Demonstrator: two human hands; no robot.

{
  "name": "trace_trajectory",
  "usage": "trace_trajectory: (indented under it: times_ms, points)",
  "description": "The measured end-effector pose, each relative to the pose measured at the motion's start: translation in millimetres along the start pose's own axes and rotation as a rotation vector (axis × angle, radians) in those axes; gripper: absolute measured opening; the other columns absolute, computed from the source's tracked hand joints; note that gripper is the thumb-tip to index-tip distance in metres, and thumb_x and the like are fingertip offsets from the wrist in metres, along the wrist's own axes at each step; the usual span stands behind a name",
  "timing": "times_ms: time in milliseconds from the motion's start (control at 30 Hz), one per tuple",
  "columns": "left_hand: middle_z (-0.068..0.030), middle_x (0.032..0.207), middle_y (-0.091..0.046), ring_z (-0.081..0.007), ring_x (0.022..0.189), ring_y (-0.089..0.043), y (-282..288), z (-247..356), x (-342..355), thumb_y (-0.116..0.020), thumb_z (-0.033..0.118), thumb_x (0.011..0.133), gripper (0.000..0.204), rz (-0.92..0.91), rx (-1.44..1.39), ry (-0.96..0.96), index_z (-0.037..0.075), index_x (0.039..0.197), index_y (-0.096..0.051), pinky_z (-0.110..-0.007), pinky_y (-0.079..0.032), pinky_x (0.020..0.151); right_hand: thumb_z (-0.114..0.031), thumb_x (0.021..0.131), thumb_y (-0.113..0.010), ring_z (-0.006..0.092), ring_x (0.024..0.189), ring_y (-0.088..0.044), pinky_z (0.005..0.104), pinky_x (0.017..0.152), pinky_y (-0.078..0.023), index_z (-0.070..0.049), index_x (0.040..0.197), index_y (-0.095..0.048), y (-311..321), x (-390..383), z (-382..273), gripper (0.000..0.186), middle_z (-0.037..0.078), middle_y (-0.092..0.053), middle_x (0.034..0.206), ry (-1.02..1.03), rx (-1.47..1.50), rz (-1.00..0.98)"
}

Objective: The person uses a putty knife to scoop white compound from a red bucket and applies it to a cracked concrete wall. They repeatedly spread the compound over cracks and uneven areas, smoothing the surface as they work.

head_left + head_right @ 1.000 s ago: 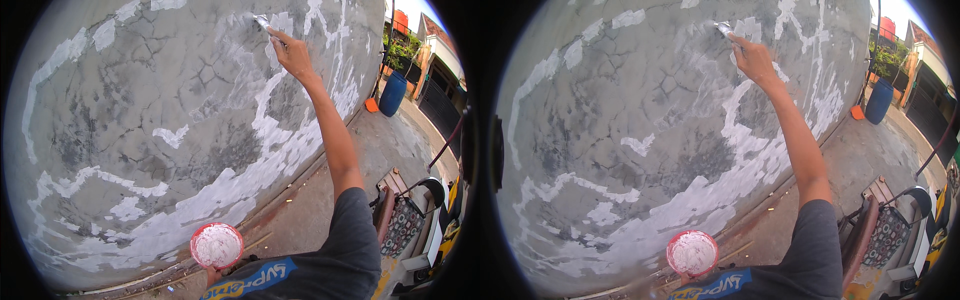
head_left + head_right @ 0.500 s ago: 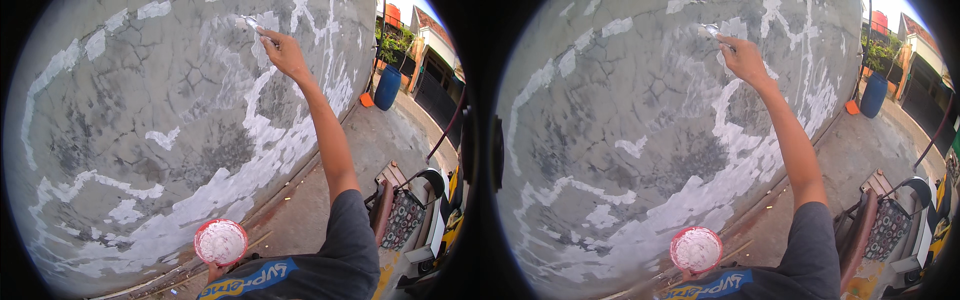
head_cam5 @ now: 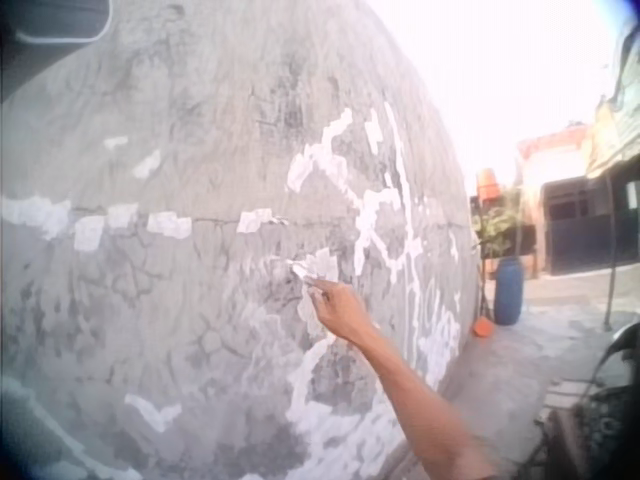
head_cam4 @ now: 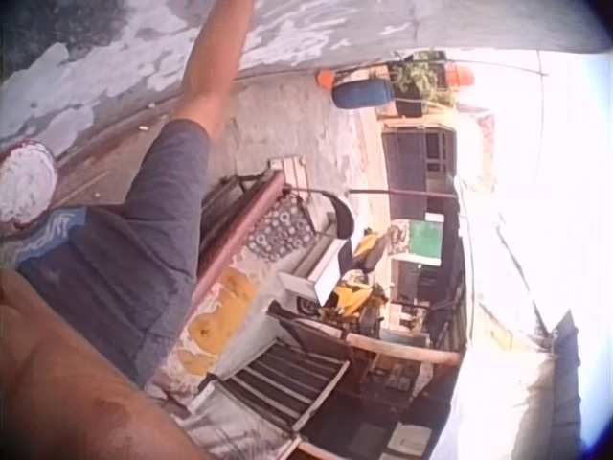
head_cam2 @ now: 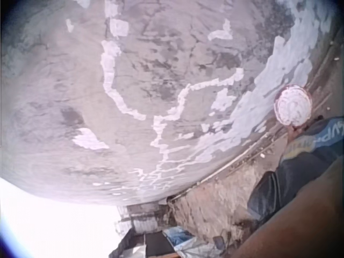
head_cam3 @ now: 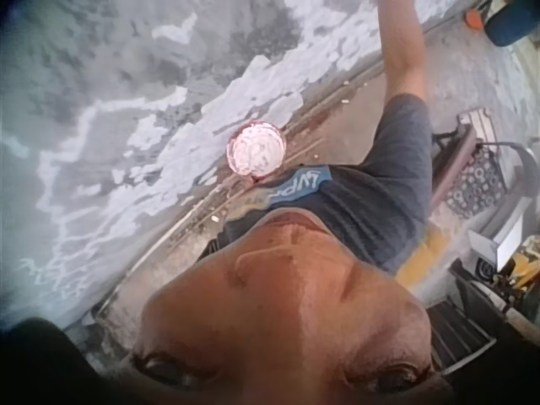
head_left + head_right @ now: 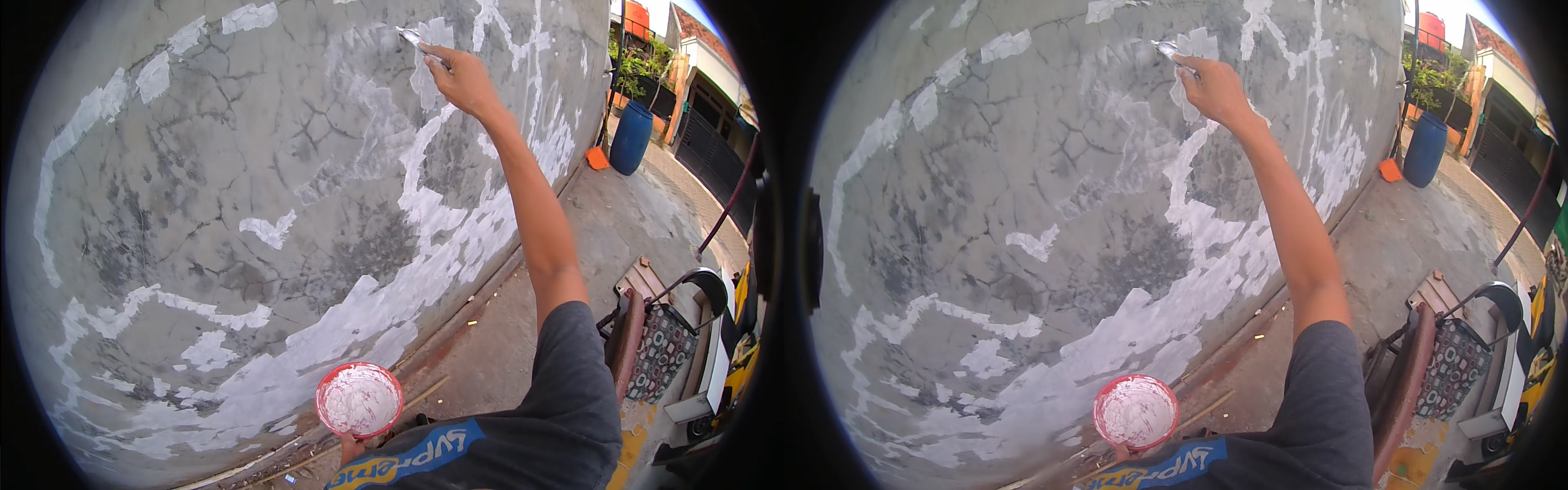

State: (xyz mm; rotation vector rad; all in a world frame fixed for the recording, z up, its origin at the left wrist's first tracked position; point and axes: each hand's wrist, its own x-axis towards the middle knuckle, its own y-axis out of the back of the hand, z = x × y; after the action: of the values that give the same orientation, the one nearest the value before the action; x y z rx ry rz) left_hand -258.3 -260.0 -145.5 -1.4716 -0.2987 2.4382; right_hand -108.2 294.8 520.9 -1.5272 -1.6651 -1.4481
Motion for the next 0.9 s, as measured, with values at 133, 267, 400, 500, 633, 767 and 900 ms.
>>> trace_trajectory:
  times_ms: [133, 267, 400, 500, 633, 767, 900]
  points:
    - [-0.0156, 0.096, -0.056, -0.0331, 0.089, -0.057, -10, -2, -8, -0.050, 0.005, 0.076, 0.019, -0.131, 0.216, -0.239, 0.000, 0.093, -0.052, -0.048, -0.054, 0.075, -0.019, 0.092, -0.058, 0.0184, 0.054, -0.036, 0.0346, 0.056, -0.037, -0.013, 0.123, -0.064, -17, -9, 7, 0.033, 0.010, -0.041, 0.057, 0.023, -0.043, -0.021]
    - [-0.0162, 0.097, -0.056, -0.0352, 0.093, -0.057, -35, 10, -48, -0.049, 0.005, 0.076, 0.019, -0.021, -0.008, -0.064, -0.002, 0.093, -0.051, -0.050, -0.054, 0.078, -0.019, 0.092, -0.057, 0.0172, 0.052, -0.039, 0.0332, 0.056, -0.039, -0.012, 0.123, -0.064, -10, -31, 15, 0.033, 0.009, -0.042, 0.056, 0.068, -0.068, -0.159]
    - [-0.0168, 0.101, -0.056, -0.0354, 0.093, -0.057, -26, 9, -21, -0.049, 0.003, 0.075, 0.023, -0.017, -0.049, 0.028, -0.002, 0.098, -0.051, -0.052, -0.054, 0.078, -0.019, 0.093, -0.057, 0.0134, 0.047, -0.042, 0.0305, 0.051, -0.040, -0.013, 0.125, -0.063, 1, -6, 16, 0.033, 0.006, -0.047, 0.057, 0.005, 0.026, -0.006]
    - [-0.0176, 0.103, -0.056, -0.0354, 0.094, -0.057, -22, 6, -9, -0.048, 0.003, 0.075, 0.026, -0.064, -0.062, 0.037, -0.002, 0.101, -0.051, -0.054, -0.054, 0.080, -0.020, 0.094, -0.056, 0.0099, 0.045, -0.042, 0.0289, 0.046, -0.038, -0.013, 0.126, -0.062, 3, 13, 3, 0.034, 0.002, -0.048, 0.058, -0.058, 0.046, -0.032]
    - [-0.0188, 0.106, -0.056, -0.0364, 0.099, -0.057, -20, 2, 0, -0.048, 0.003, 0.075, 0.030, -0.099, -0.013, -0.006, -0.003, 0.105, -0.050, -0.055, -0.053, 0.084, -0.019, 0.094, -0.057, 0.0087, 0.046, -0.041, 0.0282, 0.046, -0.037, -0.010, 0.127, -0.061, -6, -3, 1, 0.034, 0.001, -0.046, 0.057, -0.062, 0.063, -0.140]
    - [-0.0200, 0.109, -0.056, -0.0374, 0.104, -0.057, -14, -3, -1, -0.048, 0.002, 0.075, 0.034, -0.112, 0.016, -0.046, -0.003, 0.108, -0.050, -0.056, -0.053, 0.088, -0.019, 0.095, -0.057, 0.0058, 0.045, -0.038, 0.0252, 0.043, -0.033, -0.010, 0.127, -0.061, 3, -56, -2, 0.033, -0.002, -0.045, 0.057, -0.182, 0.279, -0.293]
    - [-0.0204, 0.108, -0.059, -0.0368, 0.104, -0.059, -37, 1, -14, -0.047, 0.004, 0.075, 0.035, -0.177, -0.043, 0.017, -0.004, 0.110, -0.050, -0.056, -0.053, 0.088, -0.018, 0.091, -0.065, 0.0046, 0.052, -0.039, 0.0234, 0.047, -0.036, -0.009, 0.129, -0.059, 5, -164, -18, 0.039, -0.003, -0.053, 0.065, -0.516, 0.653, -0.503]
